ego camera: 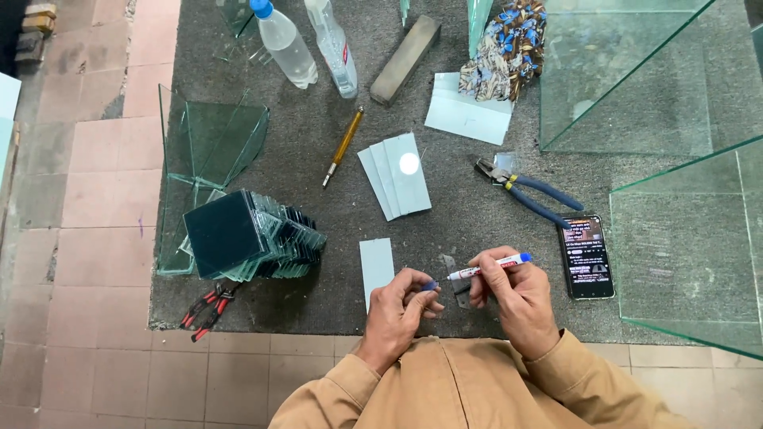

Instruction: Measuring, marking, and applying sealant to small glass strips on a workbench

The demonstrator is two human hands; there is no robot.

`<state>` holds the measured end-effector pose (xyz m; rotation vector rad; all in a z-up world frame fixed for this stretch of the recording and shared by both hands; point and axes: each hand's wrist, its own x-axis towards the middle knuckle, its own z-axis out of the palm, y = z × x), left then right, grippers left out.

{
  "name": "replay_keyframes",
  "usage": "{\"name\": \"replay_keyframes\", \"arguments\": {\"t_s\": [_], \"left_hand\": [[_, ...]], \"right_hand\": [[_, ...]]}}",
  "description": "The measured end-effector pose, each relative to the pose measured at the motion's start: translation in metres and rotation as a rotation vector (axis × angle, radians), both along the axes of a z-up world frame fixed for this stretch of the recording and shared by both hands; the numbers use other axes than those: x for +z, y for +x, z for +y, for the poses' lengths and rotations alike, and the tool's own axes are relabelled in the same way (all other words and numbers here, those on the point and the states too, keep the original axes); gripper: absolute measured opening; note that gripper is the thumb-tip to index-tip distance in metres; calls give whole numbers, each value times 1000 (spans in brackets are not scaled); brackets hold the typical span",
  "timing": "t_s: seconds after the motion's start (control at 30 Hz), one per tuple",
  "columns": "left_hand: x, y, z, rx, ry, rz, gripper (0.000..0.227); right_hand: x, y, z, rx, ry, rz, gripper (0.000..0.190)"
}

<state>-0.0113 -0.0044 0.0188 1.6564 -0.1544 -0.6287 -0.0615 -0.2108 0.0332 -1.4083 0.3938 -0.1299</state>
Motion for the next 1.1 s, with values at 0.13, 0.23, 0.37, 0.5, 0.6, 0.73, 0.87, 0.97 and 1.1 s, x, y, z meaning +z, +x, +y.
{"name": "replay_keyframes", "arguments": {"t_s": [0.13,0.23,0.37,0.5,0.6,0.73,0.87,0.97,1.1], "left_hand": [[-1,3,-3,-6,13,2,7],[0,2,-5,-4,15,10,6],[5,6,-9,-112,37,-130,7],[5,-2,-14,-104,29,-23,9],[-4,-7,-15,-123,85,9,7],[-1,-5,-22,-103,52,20,11],[4,2,-24,-114,115,-34,9],[11,7,-19,-98,140,-4,13],[12,11,-22,-121,145,34,16]], "right_hand": [[-1,3,-3,50,-30,1,27],[-3,1,-3,70,-69,55,25],[-14,4,1,121,34,79,27],[-33,-3,4,97,127,122,29],[-53,-8,8,86,193,250,32],[-53,3,12,164,80,283,34],[-50,11,14,198,94,262,42],[-51,12,16,181,213,244,37],[-45,19,9,251,0,344,50]]}}
